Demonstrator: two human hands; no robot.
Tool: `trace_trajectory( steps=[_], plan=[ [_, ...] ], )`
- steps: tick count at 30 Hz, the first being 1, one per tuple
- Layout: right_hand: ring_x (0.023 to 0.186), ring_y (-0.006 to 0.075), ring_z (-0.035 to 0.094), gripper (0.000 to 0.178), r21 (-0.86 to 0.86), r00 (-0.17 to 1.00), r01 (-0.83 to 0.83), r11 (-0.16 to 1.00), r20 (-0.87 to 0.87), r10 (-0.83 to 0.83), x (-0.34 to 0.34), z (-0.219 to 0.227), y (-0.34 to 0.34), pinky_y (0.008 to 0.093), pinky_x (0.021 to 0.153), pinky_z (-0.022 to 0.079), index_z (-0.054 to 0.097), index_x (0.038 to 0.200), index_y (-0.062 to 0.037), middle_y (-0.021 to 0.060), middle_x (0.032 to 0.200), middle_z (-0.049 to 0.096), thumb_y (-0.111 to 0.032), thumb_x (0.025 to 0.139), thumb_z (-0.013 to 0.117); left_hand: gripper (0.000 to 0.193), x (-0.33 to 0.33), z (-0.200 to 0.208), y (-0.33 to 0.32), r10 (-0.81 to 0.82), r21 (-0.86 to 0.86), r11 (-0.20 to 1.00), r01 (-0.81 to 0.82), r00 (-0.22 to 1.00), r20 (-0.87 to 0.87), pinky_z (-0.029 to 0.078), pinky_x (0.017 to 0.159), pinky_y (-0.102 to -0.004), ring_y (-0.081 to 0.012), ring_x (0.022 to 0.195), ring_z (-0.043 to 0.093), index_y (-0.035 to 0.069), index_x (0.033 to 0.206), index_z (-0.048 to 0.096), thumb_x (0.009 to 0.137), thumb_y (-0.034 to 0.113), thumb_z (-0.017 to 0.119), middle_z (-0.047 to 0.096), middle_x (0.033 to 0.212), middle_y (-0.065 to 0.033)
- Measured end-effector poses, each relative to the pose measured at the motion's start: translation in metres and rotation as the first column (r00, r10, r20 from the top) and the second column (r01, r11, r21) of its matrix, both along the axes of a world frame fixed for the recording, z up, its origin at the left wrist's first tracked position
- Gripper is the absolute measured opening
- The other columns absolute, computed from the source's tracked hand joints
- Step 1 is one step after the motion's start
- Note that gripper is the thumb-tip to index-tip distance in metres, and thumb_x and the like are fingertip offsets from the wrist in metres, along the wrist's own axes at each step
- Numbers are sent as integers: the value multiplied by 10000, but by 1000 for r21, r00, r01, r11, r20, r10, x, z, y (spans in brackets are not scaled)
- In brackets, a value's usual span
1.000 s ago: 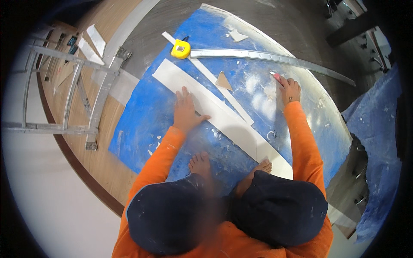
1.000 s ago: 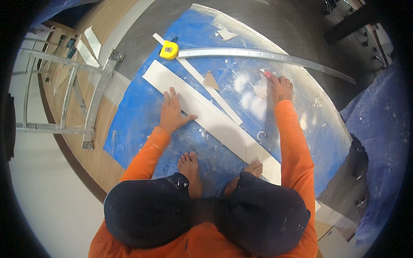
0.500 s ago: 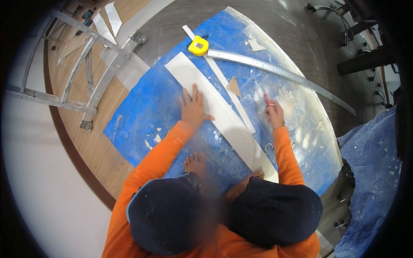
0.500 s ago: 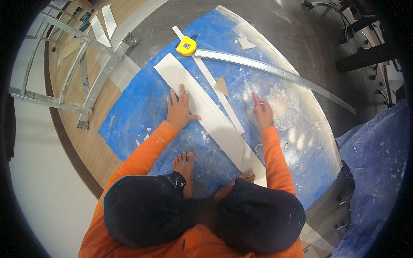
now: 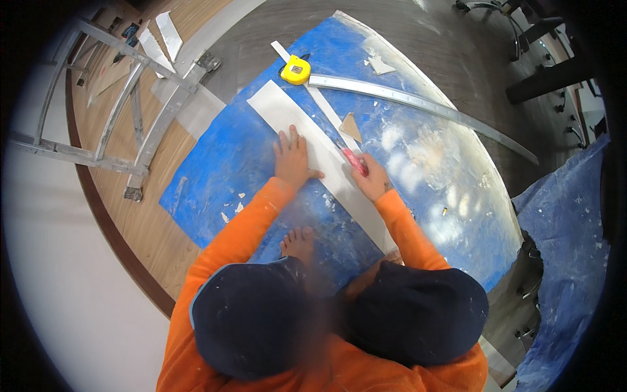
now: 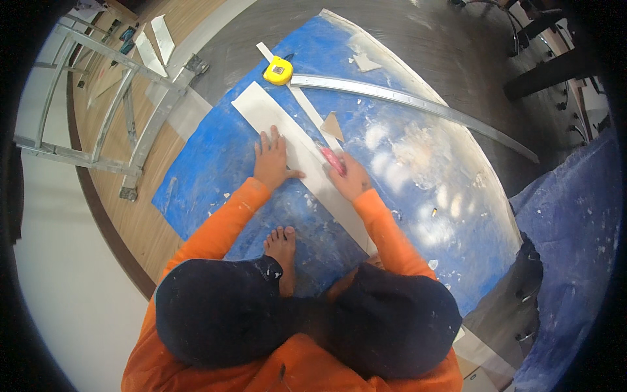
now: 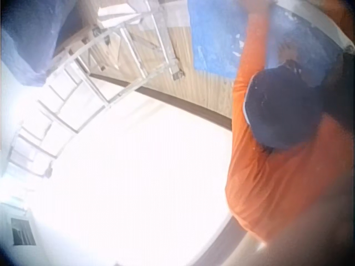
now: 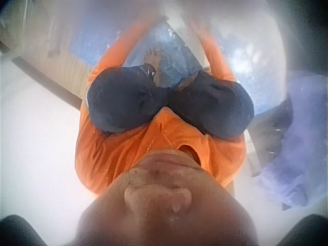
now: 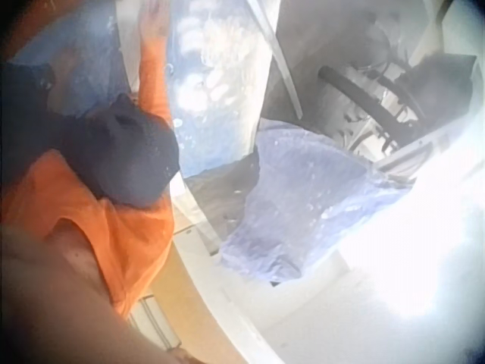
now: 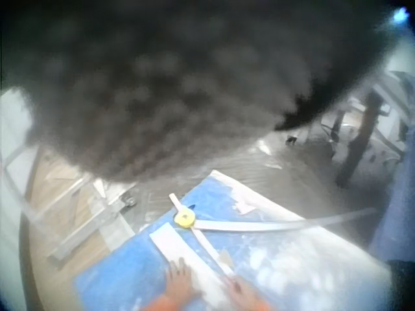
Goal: The person measures and cuts white planks using a tape measure, utility knife, and straightedge. They mark measurements, score the material, and snap the planks to separate them into smaller pieces.
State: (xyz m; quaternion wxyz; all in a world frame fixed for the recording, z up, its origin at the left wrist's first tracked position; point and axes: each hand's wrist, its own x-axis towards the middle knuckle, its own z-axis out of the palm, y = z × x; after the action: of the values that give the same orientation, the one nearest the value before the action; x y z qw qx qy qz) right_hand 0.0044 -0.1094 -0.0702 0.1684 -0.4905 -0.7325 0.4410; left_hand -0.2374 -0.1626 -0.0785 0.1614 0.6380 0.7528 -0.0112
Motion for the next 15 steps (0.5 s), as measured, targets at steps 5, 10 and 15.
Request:
trace_trajectory(
  steps=[5,10,15],
  plan=[
    [958,446,682,431,125,996,-84,989,53,77,-63,-4,38,504,844,532,595,1226,-57,243,996,718,-295,876,682,1225,-6,-1,-3,-12,42,999,10,998,64,312,1145,-664,-547,1512,189,-68,1465,409,613,693,850,164,1671,-298],
    [996,451,680,470,145,972,-190,971,169,165,-126,1,73,498,875,541,594,1230,-60,257,1026,717,-307,844,698,1263,-5,12,-2,7,-22,1000,-6,999,42,327,1160,-617,-482,1531,205,-20,1524,377,599,693,858,183,1686,-238],
    [932,382,711,500,106,977,-209,972,-13,212,-147,-22,101,458,843,555,598,1271,-67,221,964,737,-335,862,705,1289,-4,12,0,3,-51,999,-1,1000,28,348,1151,-613,-476,1532,213,-11,1543,357,594,714,845,192,1688,-222]
  ],
)
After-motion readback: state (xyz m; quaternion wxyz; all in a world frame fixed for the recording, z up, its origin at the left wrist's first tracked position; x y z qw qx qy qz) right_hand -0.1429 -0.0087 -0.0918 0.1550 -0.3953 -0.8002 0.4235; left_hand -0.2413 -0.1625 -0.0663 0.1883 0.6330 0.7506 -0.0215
